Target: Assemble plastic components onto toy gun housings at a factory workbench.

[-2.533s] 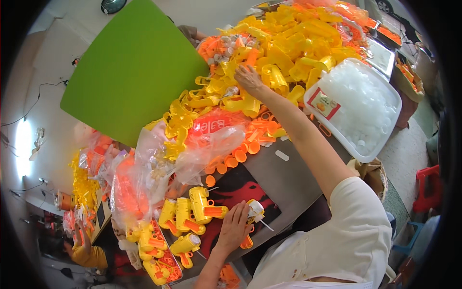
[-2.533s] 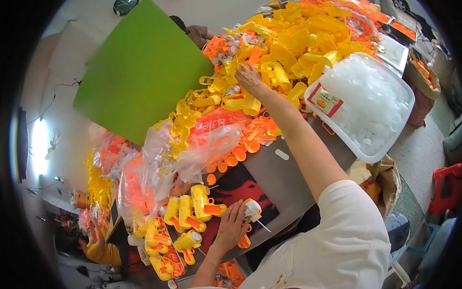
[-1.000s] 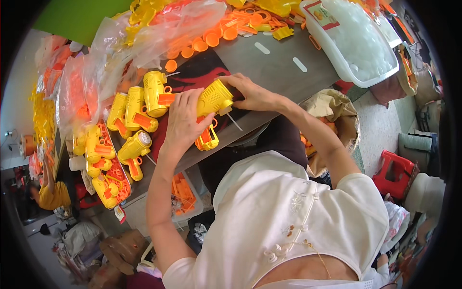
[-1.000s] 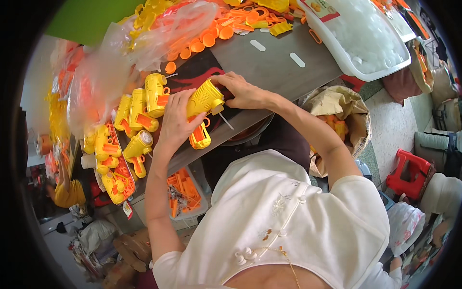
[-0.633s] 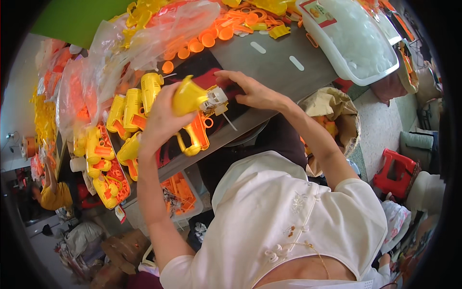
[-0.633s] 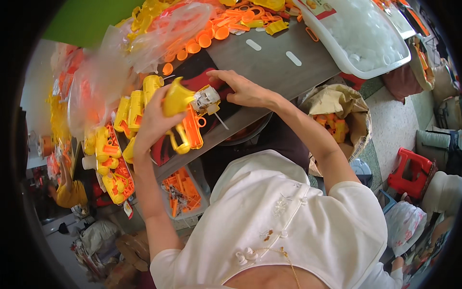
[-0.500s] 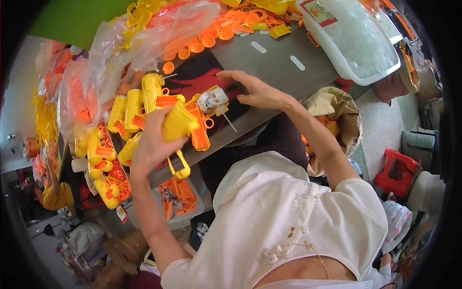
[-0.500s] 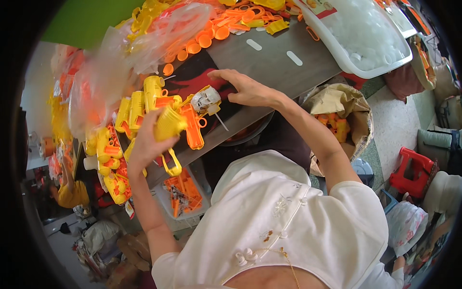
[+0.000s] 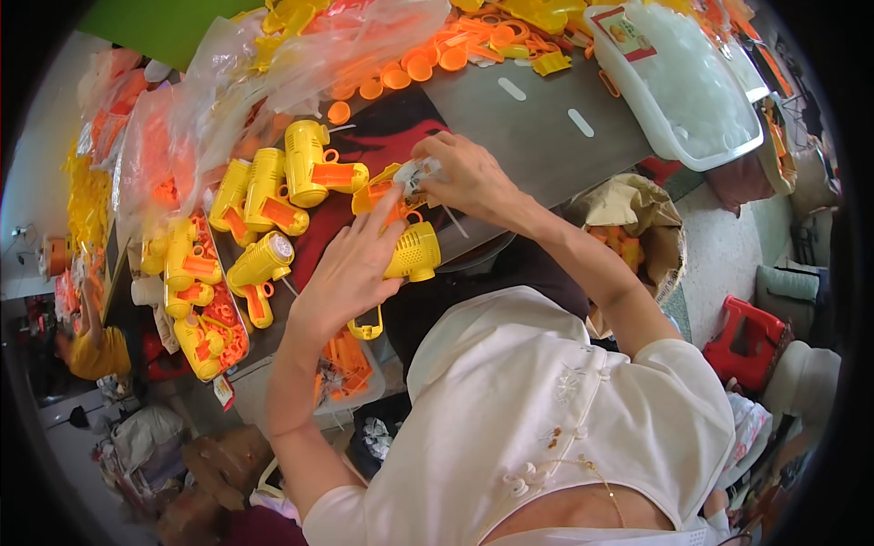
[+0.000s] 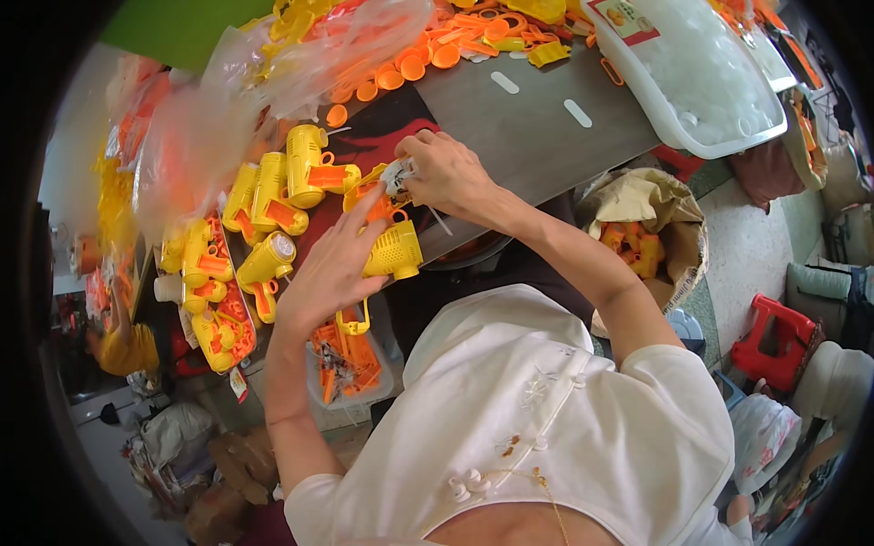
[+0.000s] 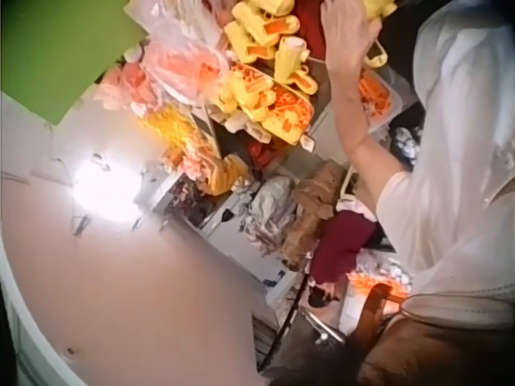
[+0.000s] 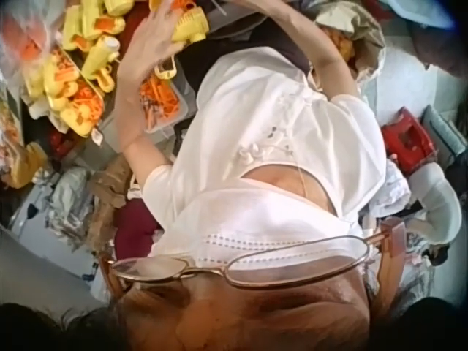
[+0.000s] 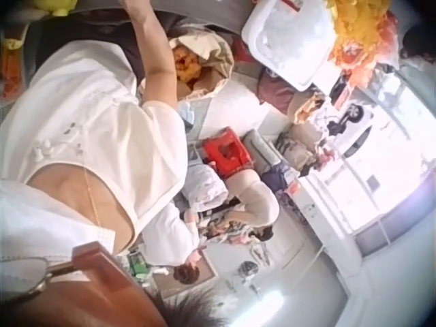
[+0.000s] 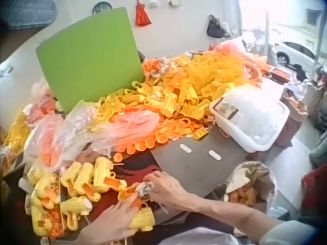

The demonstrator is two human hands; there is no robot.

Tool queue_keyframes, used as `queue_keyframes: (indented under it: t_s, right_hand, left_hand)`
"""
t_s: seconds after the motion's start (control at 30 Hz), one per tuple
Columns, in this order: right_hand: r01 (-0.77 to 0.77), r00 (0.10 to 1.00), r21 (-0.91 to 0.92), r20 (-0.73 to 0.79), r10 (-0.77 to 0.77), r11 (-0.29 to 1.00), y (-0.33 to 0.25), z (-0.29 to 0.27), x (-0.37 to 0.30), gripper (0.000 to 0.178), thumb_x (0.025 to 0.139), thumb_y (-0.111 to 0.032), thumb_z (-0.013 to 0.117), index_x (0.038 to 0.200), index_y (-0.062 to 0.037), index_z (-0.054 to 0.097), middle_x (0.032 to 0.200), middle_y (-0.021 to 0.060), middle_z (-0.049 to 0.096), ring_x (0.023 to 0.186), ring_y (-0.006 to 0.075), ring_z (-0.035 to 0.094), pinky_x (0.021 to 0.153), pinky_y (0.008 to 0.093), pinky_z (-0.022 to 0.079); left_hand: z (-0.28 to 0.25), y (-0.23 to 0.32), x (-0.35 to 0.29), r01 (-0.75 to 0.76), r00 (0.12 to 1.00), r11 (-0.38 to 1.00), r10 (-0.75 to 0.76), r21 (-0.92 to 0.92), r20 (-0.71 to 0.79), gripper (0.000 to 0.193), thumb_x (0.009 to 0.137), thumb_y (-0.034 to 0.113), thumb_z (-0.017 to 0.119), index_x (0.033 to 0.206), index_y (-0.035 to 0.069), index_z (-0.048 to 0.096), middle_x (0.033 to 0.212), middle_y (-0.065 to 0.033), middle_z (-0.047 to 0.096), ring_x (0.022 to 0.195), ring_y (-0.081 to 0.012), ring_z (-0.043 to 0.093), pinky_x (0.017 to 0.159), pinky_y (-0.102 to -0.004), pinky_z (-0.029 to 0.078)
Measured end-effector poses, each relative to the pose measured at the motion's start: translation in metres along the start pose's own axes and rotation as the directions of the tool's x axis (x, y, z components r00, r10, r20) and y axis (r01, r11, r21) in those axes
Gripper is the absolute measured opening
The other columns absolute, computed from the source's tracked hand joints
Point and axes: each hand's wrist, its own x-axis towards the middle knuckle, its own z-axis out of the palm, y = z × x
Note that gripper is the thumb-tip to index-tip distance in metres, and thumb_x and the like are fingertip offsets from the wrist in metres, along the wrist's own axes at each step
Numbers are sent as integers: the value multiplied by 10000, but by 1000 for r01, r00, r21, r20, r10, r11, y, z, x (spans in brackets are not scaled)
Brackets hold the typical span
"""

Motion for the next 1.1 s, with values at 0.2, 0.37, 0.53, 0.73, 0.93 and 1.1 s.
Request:
queue_keyframes:
  t_s: [0.2,0.37,0.53,0.73,0.93,1.1]
  right_hand:
    - [3,1000,0,-14,-3,1000,-4,0,-2,354,737,-120,658,1076,-56,580,1006,121,615,966,337,574,835,420,473]
    - [40,997,-12,-65,-41,999,-7,3,-4,366,740,-99,666,1090,-55,569,1015,119,617,986,337,570,845,418,473]
    - [-77,997,59,-12,78,995,-8,-2,-5,426,756,-92,681,1155,-61,536,1114,118,595,1076,323,551,899,405,462]
    - [-73,995,63,73,69,995,-8,-6,-6,563,778,-98,683,1294,-51,463,1221,146,548,1156,309,522,962,387,444]
    - [-108,970,566,240,-38,817,33,-28,-18,686,783,6,619,1413,-46,352,1297,185,485,1229,288,482,1042,357,399]
    - [109,975,324,148,-164,940,32,-12,-17,720,711,16,661,1373,-18,380,1284,188,505,1276,348,409,1111,414,300]
  left_hand:
    - [1,-7,18,-70,996,995,66,65,58,574,607,112,776,1115,-10,538,1456,-181,338,1110,-334,513,858,-418,484]
    - [1,-2,23,-40,995,993,29,110,97,571,607,131,779,1109,-9,547,1429,-181,382,1111,-333,513,873,-417,484]
    - [-20,-21,13,40,997,938,-16,-344,72,703,661,186,780,1278,7,495,1347,-185,476,1234,-342,463,1011,-401,408]
    - [-7,-33,12,180,956,944,-234,-275,-177,719,740,244,764,1342,6,449,1281,-182,517,1219,-326,467,1037,-392,373]
    - [-4,-23,44,80,971,990,-105,-120,-214,635,730,194,730,1285,-1,491,1211,-184,537,1159,-335,495,999,-396,397]
    - [8,-24,67,82,988,996,-86,-36,-127,609,696,171,712,1229,-23,491,1168,-176,552,1092,-337,514,943,-409,437]
